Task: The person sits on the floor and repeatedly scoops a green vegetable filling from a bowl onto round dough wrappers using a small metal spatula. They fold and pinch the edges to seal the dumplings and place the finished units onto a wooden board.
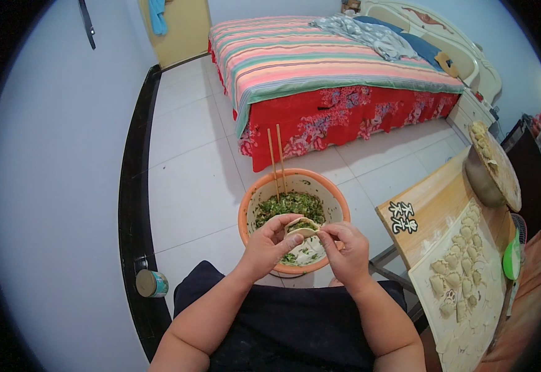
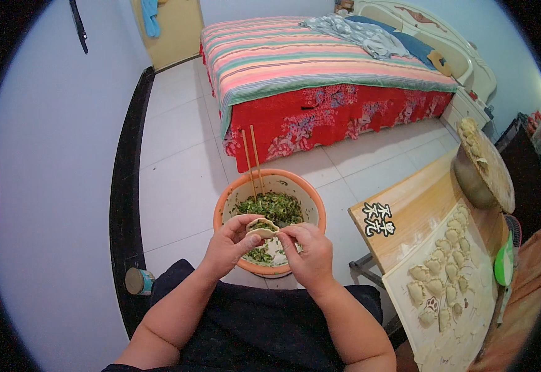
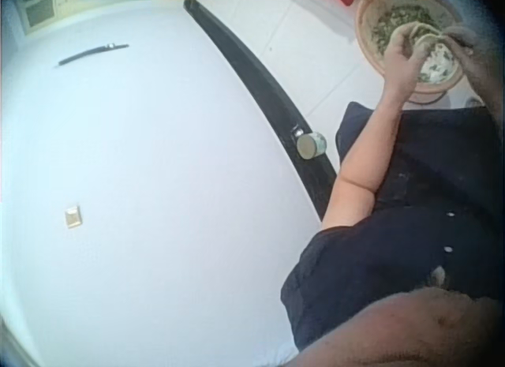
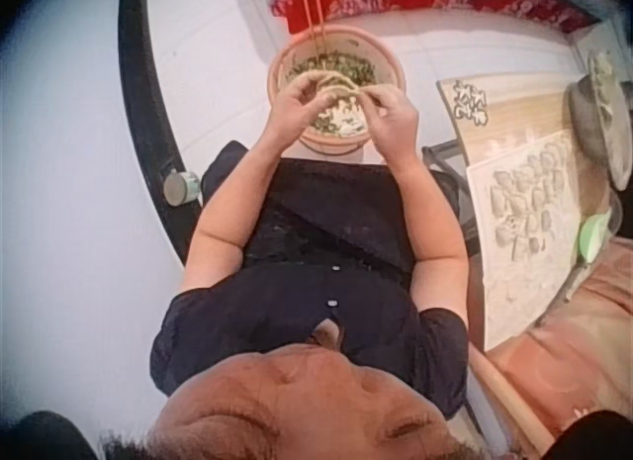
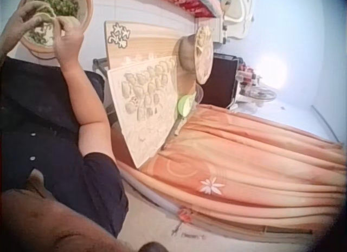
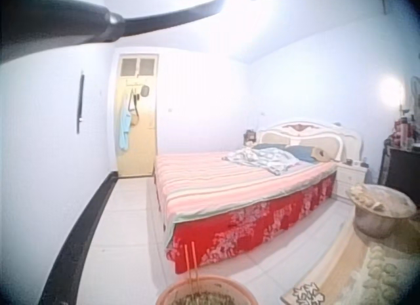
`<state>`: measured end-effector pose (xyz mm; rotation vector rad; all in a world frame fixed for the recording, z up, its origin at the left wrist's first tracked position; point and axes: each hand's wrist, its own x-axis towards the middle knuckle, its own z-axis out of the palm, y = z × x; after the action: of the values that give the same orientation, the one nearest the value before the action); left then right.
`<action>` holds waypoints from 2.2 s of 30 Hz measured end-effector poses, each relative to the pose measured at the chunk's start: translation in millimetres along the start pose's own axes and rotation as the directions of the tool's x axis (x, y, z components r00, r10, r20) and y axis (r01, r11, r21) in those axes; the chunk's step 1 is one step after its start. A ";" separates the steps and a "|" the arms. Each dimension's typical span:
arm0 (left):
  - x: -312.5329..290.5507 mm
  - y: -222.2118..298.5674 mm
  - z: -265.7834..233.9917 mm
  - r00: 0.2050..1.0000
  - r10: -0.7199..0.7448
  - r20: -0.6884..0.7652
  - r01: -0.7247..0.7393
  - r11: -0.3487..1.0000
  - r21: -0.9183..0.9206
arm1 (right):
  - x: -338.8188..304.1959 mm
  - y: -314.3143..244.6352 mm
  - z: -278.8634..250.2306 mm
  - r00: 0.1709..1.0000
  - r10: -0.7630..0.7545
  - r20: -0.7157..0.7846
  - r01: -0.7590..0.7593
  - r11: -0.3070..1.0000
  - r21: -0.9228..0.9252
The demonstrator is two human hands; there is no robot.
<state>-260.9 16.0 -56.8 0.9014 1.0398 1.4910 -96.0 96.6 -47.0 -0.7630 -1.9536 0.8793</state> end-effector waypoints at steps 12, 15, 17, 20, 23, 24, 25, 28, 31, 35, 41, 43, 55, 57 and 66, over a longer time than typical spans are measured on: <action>-4.2 -0.8 -0.7 0.999 0.029 0.015 -0.029 0.999 0.046 | 2.0 -0.3 0.4 0.982 -0.188 0.001 0.187 0.973 -0.133; -5.8 0.5 1.7 0.998 0.057 0.018 -0.059 0.993 0.100 | 2.9 -1.6 -1.8 0.973 -0.229 0.010 0.227 0.956 -0.183; -6.8 2.0 3.8 0.995 0.089 0.035 -0.093 0.984 0.149 | 2.8 -0.8 -2.2 0.967 -0.254 0.017 0.253 0.950 -0.181; -7.1 -1.5 -2.9 0.987 0.136 0.086 -0.152 0.963 0.221 | 3.7 -1.1 -2.9 0.968 -0.250 0.020 0.248 0.943 -0.222; -8.6 3.5 -5.4 0.990 0.091 0.106 -0.127 0.900 0.417 | 4.8 -3.9 -6.6 0.984 -0.160 0.074 0.169 0.977 -0.128; -8.4 1.7 -5.7 0.987 0.104 0.120 -0.146 0.892 0.428 | 5.3 -4.1 -7.4 0.982 -0.167 0.085 0.176 0.978 -0.111; -8.0 -1.3 -6.5 0.984 0.117 0.135 -0.165 0.884 0.438 | 6.0 -4.1 -8.2 0.980 -0.174 0.095 0.183 0.979 -0.093; -7.0 -2.0 -5.2 0.974 0.150 0.170 -0.211 0.872 0.442 | 5.9 -6.1 -10.0 0.978 -0.178 0.106 0.186 0.980 -0.075; -6.7 -2.3 -5.1 0.959 0.206 0.193 -0.275 0.837 0.473 | 5.1 -8.3 -9.0 0.976 -0.192 0.100 0.199 0.977 -0.071; -6.2 2.0 -1.9 0.951 0.233 0.203 -0.306 0.807 0.506 | 4.3 -8.3 -7.1 0.978 -0.193 0.083 0.200 0.976 -0.083; -8.3 8.6 2.3 0.946 0.268 0.181 -0.323 0.742 0.587 | 2.9 -8.0 -3.6 0.959 -0.271 0.082 0.282 0.944 -0.170; -7.7 2.2 0.6 0.963 0.237 0.126 -0.268 0.830 0.489 | 3.5 -9.1 -5.7 0.951 -0.306 0.048 0.309 0.920 -0.243; -9.7 6.9 2.7 0.969 0.200 0.143 -0.246 0.788 0.564 | 3.3 -8.7 -8.8 0.923 -0.366 0.120 0.384 0.896 -0.223; -10.1 8.1 2.5 0.971 0.200 0.128 -0.237 0.797 0.555 | 3.0 -9.0 -8.1 0.926 -0.367 0.093 0.378 0.897 -0.229; -8.0 7.8 1.5 0.901 0.326 0.286 -0.429 0.577 0.695 | 3.7 -10.2 -10.0 0.913 -0.384 0.136 0.404 0.896 -0.185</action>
<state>-260.9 7.8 -49.1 1.8966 1.4629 1.2917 -90.8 96.6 -33.2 -0.4168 -2.2070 0.4754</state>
